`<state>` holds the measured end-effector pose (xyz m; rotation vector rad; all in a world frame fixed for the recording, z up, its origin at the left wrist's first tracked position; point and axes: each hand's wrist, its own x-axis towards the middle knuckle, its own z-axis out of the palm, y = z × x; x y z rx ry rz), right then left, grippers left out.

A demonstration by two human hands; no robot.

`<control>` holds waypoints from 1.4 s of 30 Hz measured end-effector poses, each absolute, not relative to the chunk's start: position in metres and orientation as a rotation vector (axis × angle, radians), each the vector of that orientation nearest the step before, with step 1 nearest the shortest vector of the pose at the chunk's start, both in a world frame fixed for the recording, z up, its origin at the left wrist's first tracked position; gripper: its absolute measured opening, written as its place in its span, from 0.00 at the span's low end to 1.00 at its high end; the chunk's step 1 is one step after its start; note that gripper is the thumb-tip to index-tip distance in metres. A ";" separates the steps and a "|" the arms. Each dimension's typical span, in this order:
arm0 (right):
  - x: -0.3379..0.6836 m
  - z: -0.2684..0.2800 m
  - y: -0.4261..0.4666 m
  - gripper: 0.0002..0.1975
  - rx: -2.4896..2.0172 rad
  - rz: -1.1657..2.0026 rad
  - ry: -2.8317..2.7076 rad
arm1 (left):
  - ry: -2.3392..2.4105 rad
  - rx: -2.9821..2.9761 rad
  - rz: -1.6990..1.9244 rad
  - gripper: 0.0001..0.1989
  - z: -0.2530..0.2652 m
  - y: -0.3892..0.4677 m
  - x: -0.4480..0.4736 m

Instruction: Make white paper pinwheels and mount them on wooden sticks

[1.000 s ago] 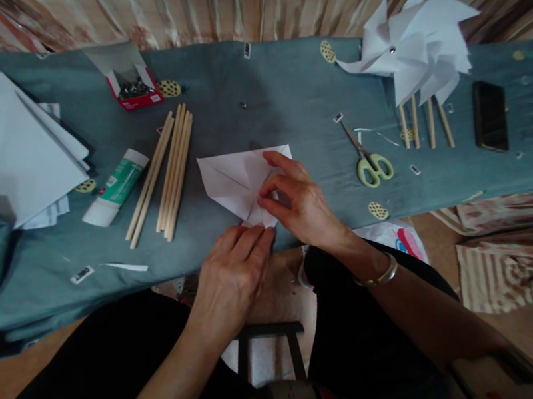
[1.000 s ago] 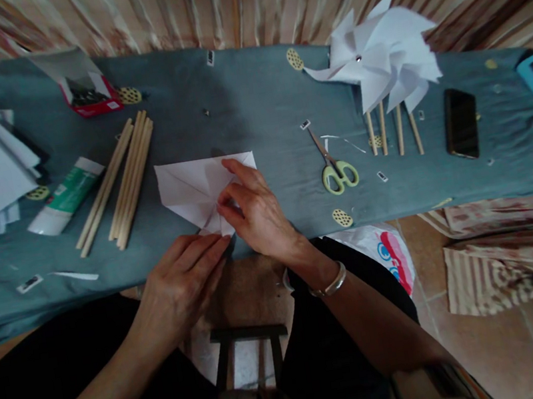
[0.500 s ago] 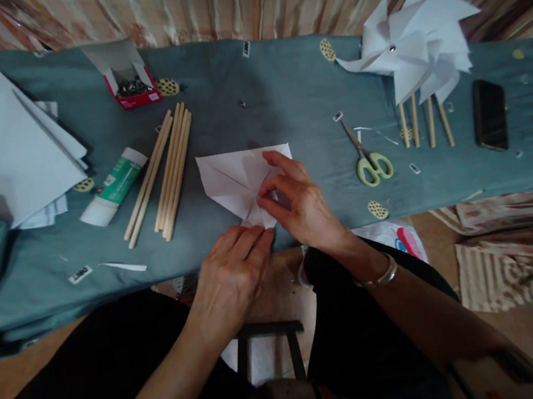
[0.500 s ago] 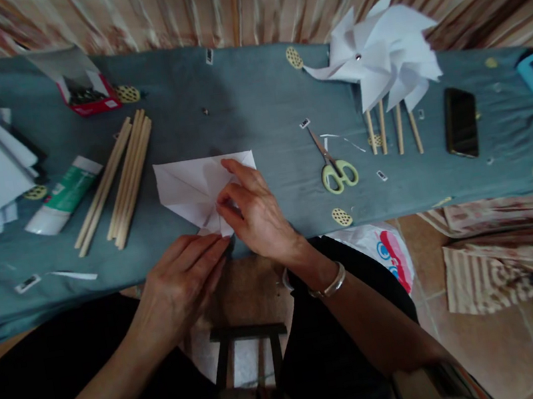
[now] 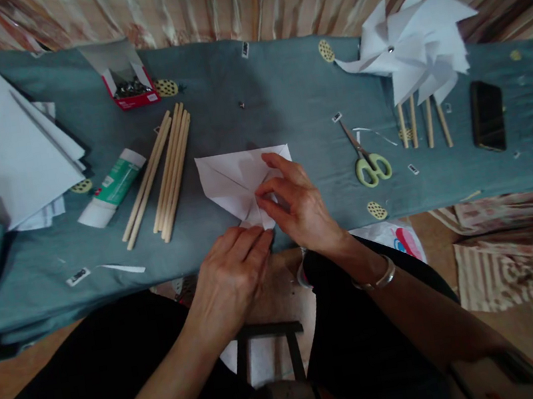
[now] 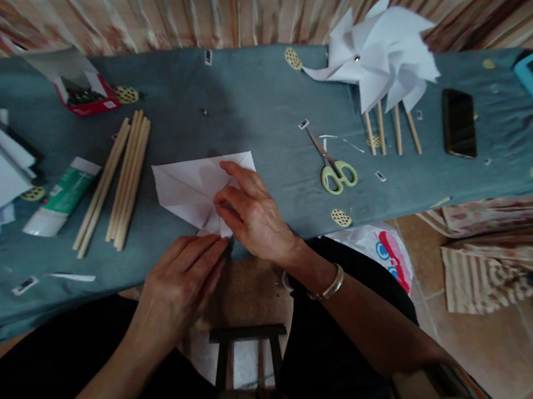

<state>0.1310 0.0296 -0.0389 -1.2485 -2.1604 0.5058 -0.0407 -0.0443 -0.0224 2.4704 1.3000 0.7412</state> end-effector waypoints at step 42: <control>0.129 -0.043 0.021 0.12 -1.154 0.298 -2.347 | 1.328 2.487 0.696 0.10 -0.020 -0.045 -0.040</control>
